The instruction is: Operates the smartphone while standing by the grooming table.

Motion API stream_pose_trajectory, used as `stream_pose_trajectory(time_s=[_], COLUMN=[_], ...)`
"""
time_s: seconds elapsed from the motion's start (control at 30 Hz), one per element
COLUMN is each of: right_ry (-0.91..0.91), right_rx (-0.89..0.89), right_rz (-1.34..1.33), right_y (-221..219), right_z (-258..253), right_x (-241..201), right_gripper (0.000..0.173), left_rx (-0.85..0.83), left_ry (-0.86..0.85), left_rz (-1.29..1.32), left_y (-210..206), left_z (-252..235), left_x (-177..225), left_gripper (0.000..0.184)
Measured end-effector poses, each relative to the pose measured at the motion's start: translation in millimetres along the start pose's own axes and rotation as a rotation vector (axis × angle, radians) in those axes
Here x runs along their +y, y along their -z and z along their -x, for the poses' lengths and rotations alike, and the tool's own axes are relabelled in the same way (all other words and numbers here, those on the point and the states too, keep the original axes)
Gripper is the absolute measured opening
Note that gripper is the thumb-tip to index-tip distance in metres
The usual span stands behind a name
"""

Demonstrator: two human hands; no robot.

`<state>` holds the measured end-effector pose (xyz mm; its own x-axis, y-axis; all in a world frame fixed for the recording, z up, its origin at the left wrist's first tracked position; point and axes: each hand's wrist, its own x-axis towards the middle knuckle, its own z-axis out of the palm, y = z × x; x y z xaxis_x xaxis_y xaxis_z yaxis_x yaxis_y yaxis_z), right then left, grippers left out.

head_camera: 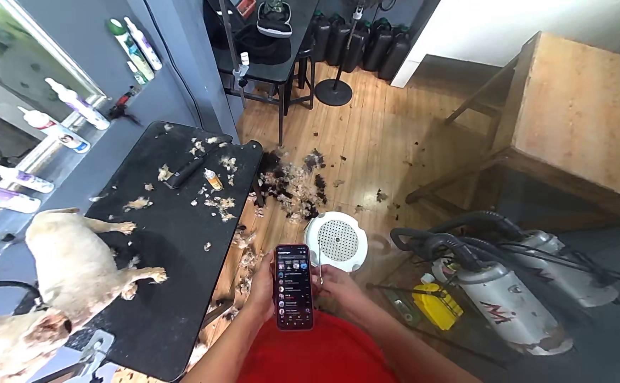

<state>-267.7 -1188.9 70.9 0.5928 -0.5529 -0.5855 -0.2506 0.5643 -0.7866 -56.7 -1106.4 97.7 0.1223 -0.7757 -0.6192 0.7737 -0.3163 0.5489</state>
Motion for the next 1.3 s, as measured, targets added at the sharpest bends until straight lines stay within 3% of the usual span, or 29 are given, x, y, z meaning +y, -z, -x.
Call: stream_pose_trajectory(time_s=[0.3, 0.47, 0.77, 1.03, 1.3], right_ry=[0.209, 0.233, 0.259, 0.322, 0.367], right_rx=[-0.031, 0.054, 0.153, 0.183, 0.347], right_rz=[0.13, 0.245, 0.407, 0.297, 0.702], right_y=[-31, -38, -42, -37, -47], right_z=[24, 18, 15, 13, 17], right_x=[-10, -15, -14, -14, -12], right_gripper=[0.055, 0.067, 0.071, 0.067, 0.083], left_rx=[0.172, 0.138, 0.236, 0.216, 0.221], left_ry=[-0.219, -0.298, -0.306, -0.315, -0.335], left_rz=[0.035, 0.073, 0.095, 0.101, 0.112], left_y=[-3, -5, -10, -7, -7], left_z=[-1, -4, -4, -3, -4], left_x=[14, 16, 13, 16, 16], left_gripper=[0.066, 0.066, 0.066, 0.065, 0.067])
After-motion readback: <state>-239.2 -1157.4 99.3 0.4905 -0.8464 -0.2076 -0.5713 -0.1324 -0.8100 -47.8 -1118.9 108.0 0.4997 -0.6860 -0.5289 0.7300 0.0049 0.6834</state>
